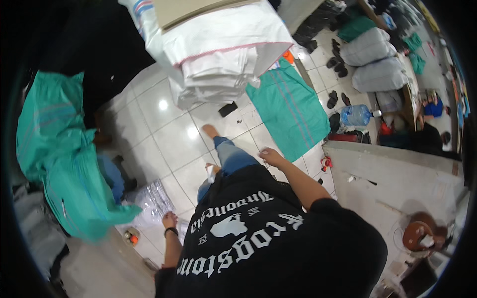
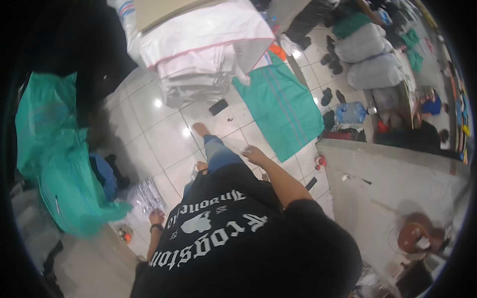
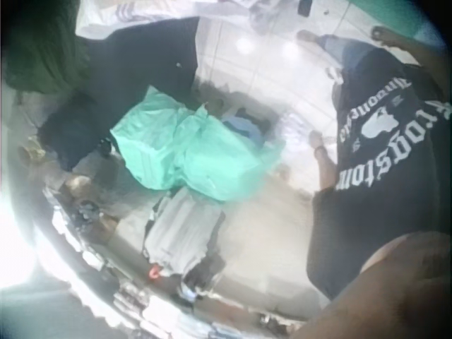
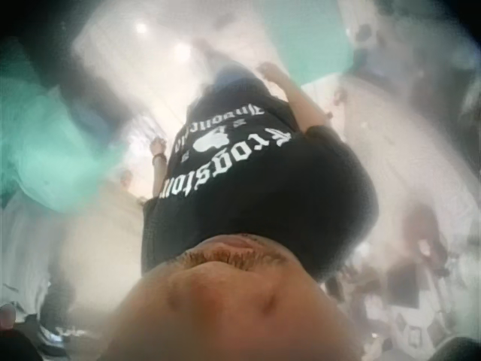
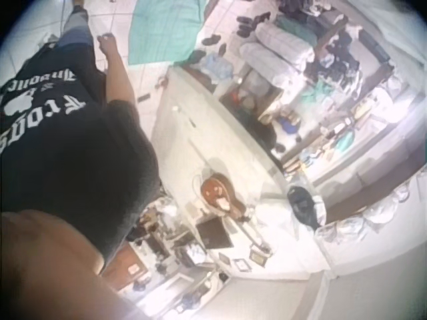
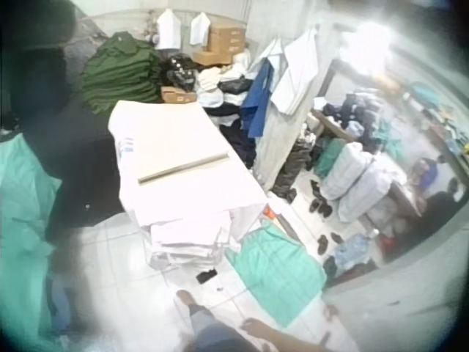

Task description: The person ties a large white woven sack filled with clothes using a black strap, then uses a marker to write on the sack. They move the sack to a table and handle other large sacks and plastic bags in a cluttered room.

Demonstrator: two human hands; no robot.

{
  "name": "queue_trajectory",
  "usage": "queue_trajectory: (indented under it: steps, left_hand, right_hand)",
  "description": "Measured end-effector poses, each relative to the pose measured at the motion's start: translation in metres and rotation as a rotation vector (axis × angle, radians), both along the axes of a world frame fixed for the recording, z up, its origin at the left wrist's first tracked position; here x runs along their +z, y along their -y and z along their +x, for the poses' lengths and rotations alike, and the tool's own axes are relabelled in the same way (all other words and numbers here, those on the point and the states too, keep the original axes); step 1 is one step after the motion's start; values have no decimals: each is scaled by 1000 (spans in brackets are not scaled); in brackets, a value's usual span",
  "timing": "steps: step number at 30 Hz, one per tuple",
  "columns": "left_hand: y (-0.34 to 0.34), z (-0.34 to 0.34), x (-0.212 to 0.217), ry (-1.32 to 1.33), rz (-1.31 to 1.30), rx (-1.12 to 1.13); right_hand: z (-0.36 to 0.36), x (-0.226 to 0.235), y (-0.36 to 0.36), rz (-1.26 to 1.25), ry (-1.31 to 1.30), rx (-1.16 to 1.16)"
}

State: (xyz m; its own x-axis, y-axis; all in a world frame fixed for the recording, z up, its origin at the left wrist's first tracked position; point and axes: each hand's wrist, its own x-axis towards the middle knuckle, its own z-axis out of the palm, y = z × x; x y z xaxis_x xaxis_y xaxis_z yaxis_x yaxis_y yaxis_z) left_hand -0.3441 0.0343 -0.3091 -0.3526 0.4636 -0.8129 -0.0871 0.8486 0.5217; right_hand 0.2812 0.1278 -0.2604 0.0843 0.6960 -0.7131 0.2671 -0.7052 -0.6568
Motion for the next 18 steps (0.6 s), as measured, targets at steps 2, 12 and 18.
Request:
queue_trajectory:
  steps: [2, 12, 18]
  left_hand:
    - [0, -9, 14, -107, -77, 104]
    - [-19, 142, 46, -373, 180, -140]
    - [51, 259, 5, -334, 2, -325]
  right_hand:
    - [33, -12, 77, -38, 262, 333]
    - [186, -67, 247, -758, 206, 250]
    - [218, -22, 60, -165, 103, -21]
